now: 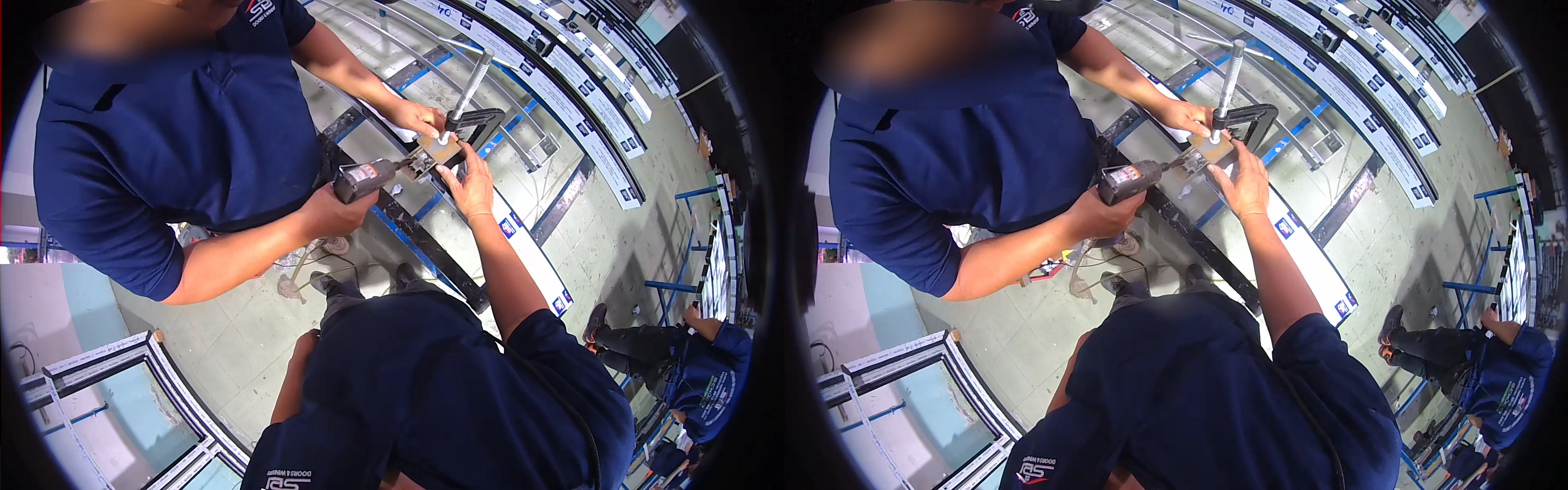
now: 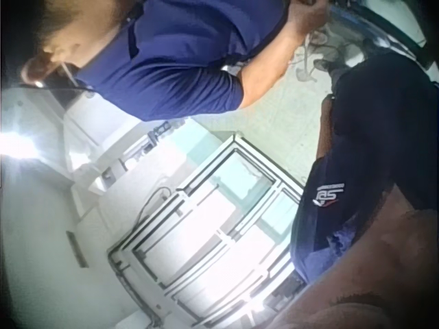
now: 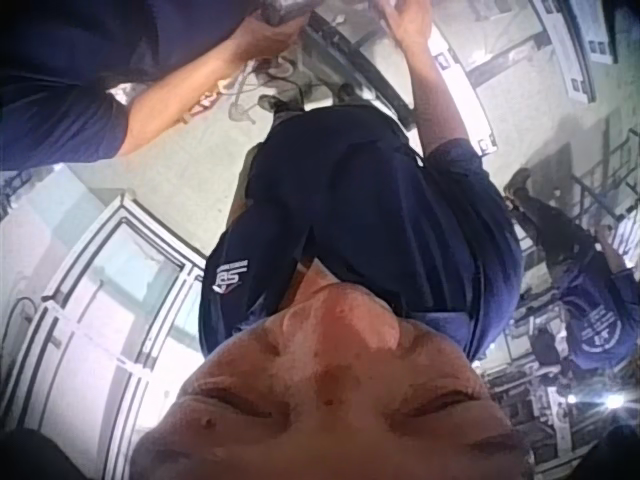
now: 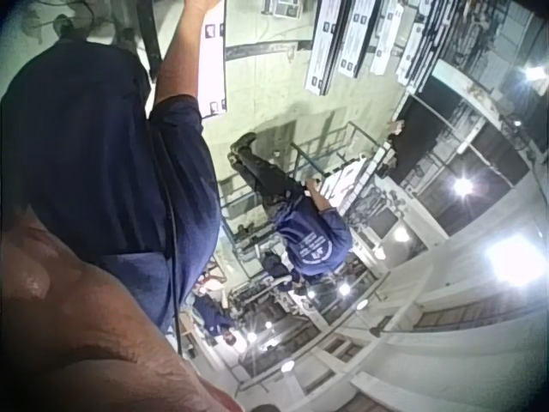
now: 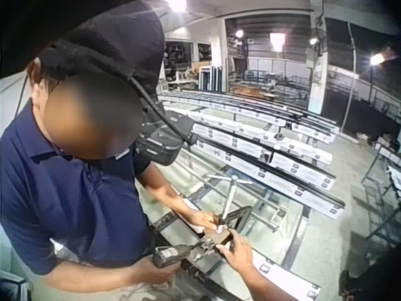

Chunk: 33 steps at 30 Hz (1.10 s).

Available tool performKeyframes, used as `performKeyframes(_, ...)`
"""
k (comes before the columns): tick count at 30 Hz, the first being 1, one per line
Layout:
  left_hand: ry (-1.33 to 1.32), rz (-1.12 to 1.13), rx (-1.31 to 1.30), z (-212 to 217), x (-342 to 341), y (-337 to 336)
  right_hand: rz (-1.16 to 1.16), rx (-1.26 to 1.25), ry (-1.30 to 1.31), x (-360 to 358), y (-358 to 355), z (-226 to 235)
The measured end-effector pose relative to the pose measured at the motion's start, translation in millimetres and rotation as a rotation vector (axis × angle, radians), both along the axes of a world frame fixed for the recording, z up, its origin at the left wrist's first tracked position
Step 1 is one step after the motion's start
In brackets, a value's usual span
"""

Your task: Assembling aluminum frame profiles using brackets and a pneumatic drill.

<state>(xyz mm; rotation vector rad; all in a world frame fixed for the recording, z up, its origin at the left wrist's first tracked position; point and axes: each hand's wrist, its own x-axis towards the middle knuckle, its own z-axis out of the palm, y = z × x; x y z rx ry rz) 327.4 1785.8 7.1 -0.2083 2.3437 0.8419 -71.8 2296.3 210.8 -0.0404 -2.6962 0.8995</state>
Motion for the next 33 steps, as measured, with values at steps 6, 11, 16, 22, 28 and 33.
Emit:
performKeyframes(6,0.024,0.053,-0.003,-1,4,-3,0.008,0.008,-0.006,0,1,-1)
performKeyframes(11,-0.083,0.032,-0.082,14,-5,9,0.018,-0.282,0.076,0,8,-9)
performKeyframes(16,-0.112,0.027,-0.099,17,-11,9,0.031,-0.111,0.069,1,3,-1)
performKeyframes(22,-0.131,0.089,-0.084,16,-6,10,0.021,-0.088,0.064,-1,3,-4)
performKeyframes(28,-0.155,0.035,-0.143,18,-8,12,0.007,-0.083,0.002,-2,0,0)
performKeyframes(33,-0.179,0.137,-0.085,23,-11,15,0.019,-0.064,0.018,-1,1,2)
